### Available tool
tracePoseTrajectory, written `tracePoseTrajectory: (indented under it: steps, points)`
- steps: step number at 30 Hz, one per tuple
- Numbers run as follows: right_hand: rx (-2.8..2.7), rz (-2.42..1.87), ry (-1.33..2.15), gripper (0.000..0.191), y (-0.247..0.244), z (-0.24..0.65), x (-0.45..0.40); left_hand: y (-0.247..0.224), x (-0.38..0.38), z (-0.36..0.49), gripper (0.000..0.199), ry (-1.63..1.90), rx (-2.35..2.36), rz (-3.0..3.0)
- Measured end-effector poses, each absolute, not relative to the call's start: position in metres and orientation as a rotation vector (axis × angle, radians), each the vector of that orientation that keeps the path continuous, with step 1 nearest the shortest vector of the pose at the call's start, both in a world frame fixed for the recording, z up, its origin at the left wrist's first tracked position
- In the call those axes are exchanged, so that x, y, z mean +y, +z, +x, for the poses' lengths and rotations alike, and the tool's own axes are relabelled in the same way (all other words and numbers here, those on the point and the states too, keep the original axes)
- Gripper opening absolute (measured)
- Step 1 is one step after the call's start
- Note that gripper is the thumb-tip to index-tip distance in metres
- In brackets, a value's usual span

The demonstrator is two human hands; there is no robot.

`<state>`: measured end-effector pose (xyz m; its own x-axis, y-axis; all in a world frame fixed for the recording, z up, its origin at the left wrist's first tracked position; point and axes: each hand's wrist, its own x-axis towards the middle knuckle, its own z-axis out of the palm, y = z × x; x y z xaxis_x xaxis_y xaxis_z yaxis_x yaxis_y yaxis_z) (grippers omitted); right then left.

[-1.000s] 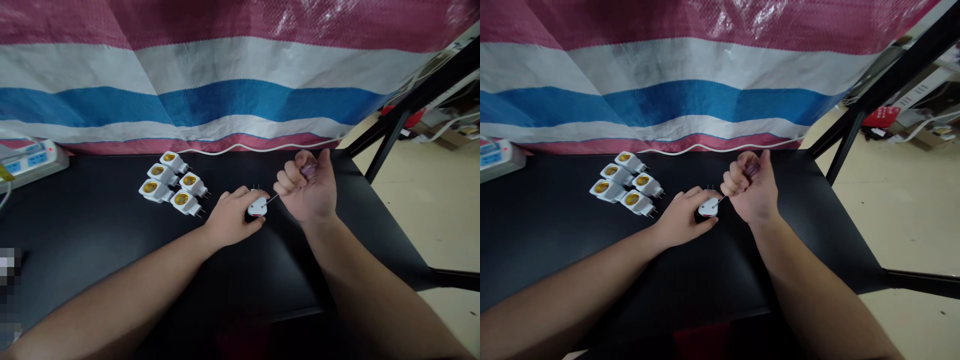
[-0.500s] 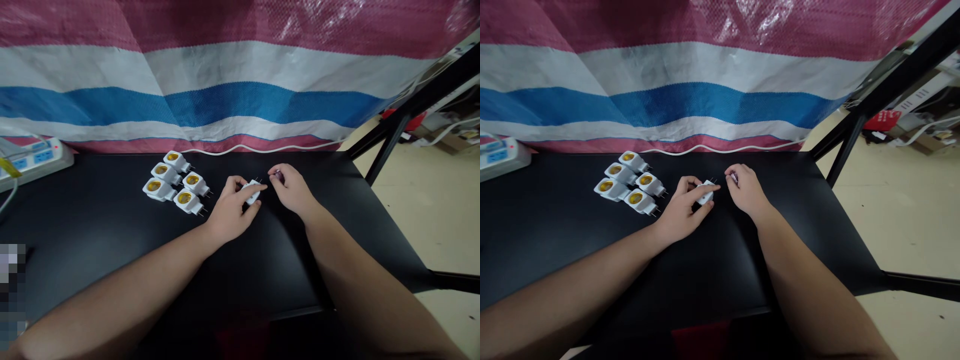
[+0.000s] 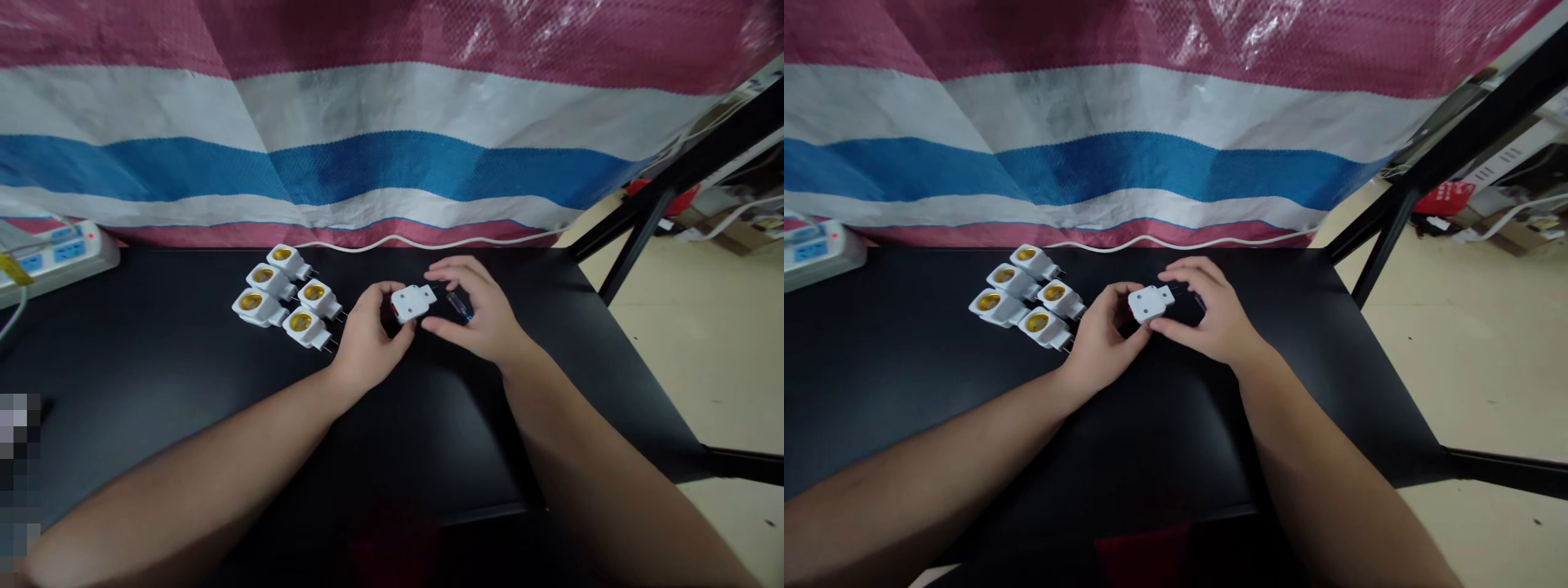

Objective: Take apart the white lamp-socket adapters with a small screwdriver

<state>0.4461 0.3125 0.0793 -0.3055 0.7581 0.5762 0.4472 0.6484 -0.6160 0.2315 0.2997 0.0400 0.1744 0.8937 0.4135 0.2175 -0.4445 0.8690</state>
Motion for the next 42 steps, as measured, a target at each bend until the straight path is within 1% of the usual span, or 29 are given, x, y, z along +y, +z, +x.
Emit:
tracePoseTrajectory:
  steps: [1, 4, 8, 12, 18, 22, 27, 31, 36, 42]
  points:
    - [-1.979, -0.925, 0.467, 0.049, 0.080, 0.444, 0.311, 0.040, 0.300, 0.232, 0.043, 1.320, 1.014, 1.789]
    - [-1.895, -0.986, 0.573, 0.042, 0.078, 0.442, 0.311, 0.039, 0.299, 0.232, 0.047, 1.370, 0.913, 1.811]
    - [-1.745, -1.050, 0.807, 0.050, 0.074, 0.447, 0.316, 0.040, 0.297, 0.232, 0.044, 1.355, 0.836, 1.843]
    - [-1.722, -1.026, 0.980, 0.045, 0.073, 0.455, 0.319, 0.043, 0.295, 0.233, 0.043, 1.326, 0.759, 1.760]
    - [-1.699, -1.026, 1.092, 0.040, 0.074, 0.459, 0.319, 0.044, 0.294, 0.235, 0.037, 1.281, 0.709, 1.641]
    - [-1.631, -1.032, 1.126, 0.033, 0.078, 0.455, 0.317, 0.042, 0.295, 0.235, 0.035, 1.259, 0.688, 1.602]
    - [-1.525, -1.018, 1.071, 0.032, 0.076, 0.449, 0.319, 0.038, 0.298, 0.235, 0.034, 1.268, 0.723, 1.583]
    - [-1.411, -1.131, 0.841, 0.026, 0.071, 0.450, 0.323, 0.037, 0.300, 0.236, 0.036, 1.310, 0.772, 1.519]
    - [-1.595, -1.452, 0.495, 0.023, 0.064, 0.457, 0.326, 0.041, 0.301, 0.236, 0.043, 1.388, 0.815, 1.408]
    - [-1.675, -1.468, 0.379, 0.024, 0.060, 0.459, 0.327, 0.038, 0.303, 0.234, 0.053, 1.452, 0.925, 1.472]
